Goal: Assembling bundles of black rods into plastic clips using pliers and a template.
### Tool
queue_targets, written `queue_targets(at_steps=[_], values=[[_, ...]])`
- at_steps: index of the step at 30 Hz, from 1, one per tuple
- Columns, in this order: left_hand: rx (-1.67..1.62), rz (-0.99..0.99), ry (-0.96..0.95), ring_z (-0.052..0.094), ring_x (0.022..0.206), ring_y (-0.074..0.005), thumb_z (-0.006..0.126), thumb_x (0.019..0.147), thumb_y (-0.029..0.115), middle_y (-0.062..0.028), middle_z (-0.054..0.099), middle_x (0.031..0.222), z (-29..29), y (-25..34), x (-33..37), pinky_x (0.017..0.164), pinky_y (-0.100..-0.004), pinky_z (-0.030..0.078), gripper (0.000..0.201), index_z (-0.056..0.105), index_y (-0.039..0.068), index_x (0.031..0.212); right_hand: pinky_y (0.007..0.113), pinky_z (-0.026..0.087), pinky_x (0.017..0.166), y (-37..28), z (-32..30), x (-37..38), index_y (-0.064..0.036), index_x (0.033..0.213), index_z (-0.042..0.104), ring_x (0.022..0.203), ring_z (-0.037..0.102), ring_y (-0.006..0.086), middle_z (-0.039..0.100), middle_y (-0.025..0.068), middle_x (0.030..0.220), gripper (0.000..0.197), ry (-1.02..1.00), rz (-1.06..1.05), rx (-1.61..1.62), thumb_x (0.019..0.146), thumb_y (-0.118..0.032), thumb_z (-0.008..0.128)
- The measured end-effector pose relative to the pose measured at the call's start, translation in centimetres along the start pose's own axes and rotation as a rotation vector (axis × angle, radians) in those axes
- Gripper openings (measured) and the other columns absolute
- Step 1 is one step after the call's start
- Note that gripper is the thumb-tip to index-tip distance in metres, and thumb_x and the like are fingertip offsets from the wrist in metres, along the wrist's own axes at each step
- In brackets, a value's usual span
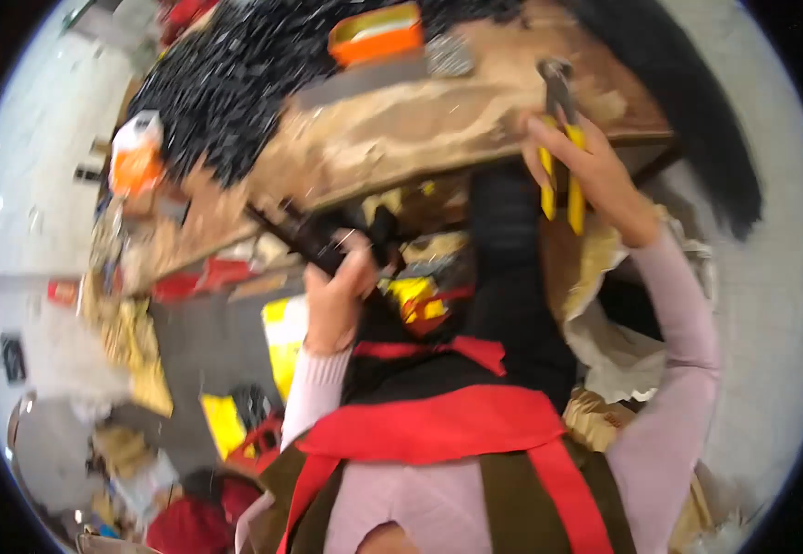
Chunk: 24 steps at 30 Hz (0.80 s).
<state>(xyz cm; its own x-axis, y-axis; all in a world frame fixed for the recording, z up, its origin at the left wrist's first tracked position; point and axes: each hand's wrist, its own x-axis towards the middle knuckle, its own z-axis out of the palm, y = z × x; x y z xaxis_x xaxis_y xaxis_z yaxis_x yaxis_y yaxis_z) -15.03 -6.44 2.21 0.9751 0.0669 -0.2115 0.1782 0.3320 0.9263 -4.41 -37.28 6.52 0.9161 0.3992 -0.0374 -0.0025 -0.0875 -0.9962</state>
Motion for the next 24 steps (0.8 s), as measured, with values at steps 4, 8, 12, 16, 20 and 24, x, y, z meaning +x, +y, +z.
queue_targets(at_steps=[4,8,12,16,20,24], values=[[-0.073,0.135,-0.198,0.044,0.064,-0.0041,0.071,0.091,0.019,0.0052,0.052,0.075,-1.3,-0.6,-0.5,0.057,-0.0200,0.035,0.038,0.059,0.000,0.121,0.026,0.043,0.061,-2.4,8.6,-2.4,-0.0001,0.110,0.059,0.063,0.055,0.0103,0.058,0.0059,0.074,0.022,-0.416,0.286,-0.225,0.098,-0.018,0.054],[-0.050,0.098,-0.260,0.041,0.062,-0.0060,0.072,0.089,0.036,0.0038,0.048,0.072,-1.1,0.1,-1.2,0.057,-0.0218,0.033,0.057,0.054,-0.003,0.126,0.038,0.046,0.078,0.0,11.9,-3.1,0.0009,0.122,0.055,0.086,0.058,0.0302,0.056,0.0164,0.097,0.029,-0.386,-0.197,-0.467,0.095,-0.007,0.057],[0.004,0.096,-0.298,0.041,0.064,-0.0040,0.069,0.092,0.036,0.0059,0.048,0.076,-2.2,-0.2,-1.9,0.057,-0.0201,0.033,0.052,0.056,-0.001,0.127,0.041,0.046,0.084,-0.2,14.4,-3.3,-0.0033,0.130,0.052,0.096,0.054,0.0345,0.053,0.0160,0.108,0.050,-0.261,-0.363,-0.709,0.082,0.005,0.061],[-0.058,0.127,-0.306,0.041,0.064,-0.0036,0.069,0.091,0.037,0.0064,0.049,0.076,-2.6,-0.1,-2.3,0.057,-0.0199,0.032,0.056,0.055,-0.001,0.130,0.041,0.045,0.087,0.2,15.9,-3.3,-0.0069,0.134,0.051,0.100,0.052,0.0341,0.049,0.0160,0.116,0.066,-0.072,-0.444,-0.912,0.072,0.011,0.062],[-0.031,0.133,-0.300,0.039,0.063,-0.0057,0.070,0.090,0.039,0.0048,0.046,0.072,-2.7,-0.1,-2.4,0.058,-0.0217,0.032,0.065,0.049,-0.002,0.135,0.039,0.046,0.083,0.2,16.1,-2.9,-0.0078,0.131,0.053,0.094,0.053,0.0314,0.051,0.0143,0.107,0.062,0.014,-0.502,-1.000,0.072,0.010,0.063],[-0.012,0.094,-0.416,0.050,0.075,-0.0046,0.072,0.090,0.029,0.0035,0.057,0.085,-3.7,0.2,-2.2,0.065,-0.0198,0.041,0.056,0.054,-0.001,0.134,0.036,0.049,0.067,-1.6,13.1,-2.0,-0.0095,0.117,0.059,0.070,0.060,0.0266,0.056,0.0047,0.081,0.040,-0.244,-0.682,-1.177,0.079,-0.013,0.071]])
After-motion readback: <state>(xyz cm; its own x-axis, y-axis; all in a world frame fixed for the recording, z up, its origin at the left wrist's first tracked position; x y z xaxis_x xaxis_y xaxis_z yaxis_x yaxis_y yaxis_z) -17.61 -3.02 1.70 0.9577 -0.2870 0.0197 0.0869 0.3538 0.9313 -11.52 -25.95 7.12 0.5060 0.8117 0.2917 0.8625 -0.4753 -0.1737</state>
